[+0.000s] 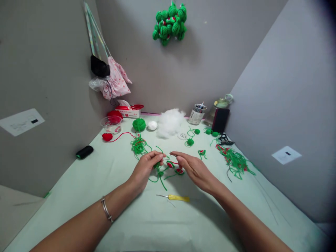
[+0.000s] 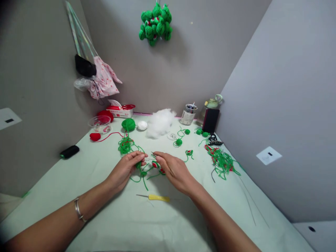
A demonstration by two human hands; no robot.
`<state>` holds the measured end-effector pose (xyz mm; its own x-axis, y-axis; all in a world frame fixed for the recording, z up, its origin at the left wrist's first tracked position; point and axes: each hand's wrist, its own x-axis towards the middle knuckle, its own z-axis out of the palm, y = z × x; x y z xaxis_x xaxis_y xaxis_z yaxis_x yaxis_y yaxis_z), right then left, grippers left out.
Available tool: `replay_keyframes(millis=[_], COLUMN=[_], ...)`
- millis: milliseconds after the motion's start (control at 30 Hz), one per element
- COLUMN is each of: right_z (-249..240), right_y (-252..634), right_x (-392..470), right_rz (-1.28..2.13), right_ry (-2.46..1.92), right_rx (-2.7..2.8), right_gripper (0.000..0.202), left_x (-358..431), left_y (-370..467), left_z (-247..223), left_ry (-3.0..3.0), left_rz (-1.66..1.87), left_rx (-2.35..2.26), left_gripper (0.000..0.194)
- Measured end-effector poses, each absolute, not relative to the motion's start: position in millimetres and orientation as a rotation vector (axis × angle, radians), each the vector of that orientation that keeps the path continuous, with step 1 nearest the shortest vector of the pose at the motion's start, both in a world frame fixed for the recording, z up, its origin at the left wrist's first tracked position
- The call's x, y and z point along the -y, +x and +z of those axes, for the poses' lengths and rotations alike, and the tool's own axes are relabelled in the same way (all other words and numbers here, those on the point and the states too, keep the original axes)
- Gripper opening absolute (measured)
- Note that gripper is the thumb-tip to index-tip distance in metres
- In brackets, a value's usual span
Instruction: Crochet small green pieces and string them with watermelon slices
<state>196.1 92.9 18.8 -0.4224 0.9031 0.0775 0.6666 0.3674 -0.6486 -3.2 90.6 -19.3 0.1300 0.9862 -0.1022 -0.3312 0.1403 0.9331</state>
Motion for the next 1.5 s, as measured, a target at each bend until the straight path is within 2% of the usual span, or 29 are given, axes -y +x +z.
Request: replay_keyframes(millis=[267,467,667,867,967,1167,1333,1500], right_z=[15,16,22,-5,-12,-13,-12,-5], right_y=[178,195,212,167,163,177,177,184], right_x=[-102,-106,-102,-94,-100,-110,-109,-111], right_rz=[0.725,0.798,0.525,1.168,1.34,1.363,1.368,1.383], right_ry=[-1.361,-1.4,-1.494,-1.132,-1.122,-1.159,-1.136,-1.086], right_rx=[2.294,2.171,2.137,1.942,1.703,1.501,1.402,1.29], right_gripper=[0.038,0.045,0.034,0.028,0.031,0.042,0.037,0.038], left_x=[-93,-91,-94,-89,-89,-94,-93,-99], left_y=[0,-3,-6,4,2,-6,-7,-34], left_z=[-23,-25,-26,-24,-25,-27,-29,-20], left_ry=[1.062,0.875,0.635,0.732,0.784,1.032,1.256,1.294], left_rz=[1.197,1.11,1.166,1.127,1.115,1.094,1.113,1.355], left_rx=[-0.981,-0.889,-0.752,-0.715,-0.734,-0.812,-0.897,-1.005], left_gripper=[0.015,0.022,0.02,0.021,0.026,0.037,0.024,0.011])
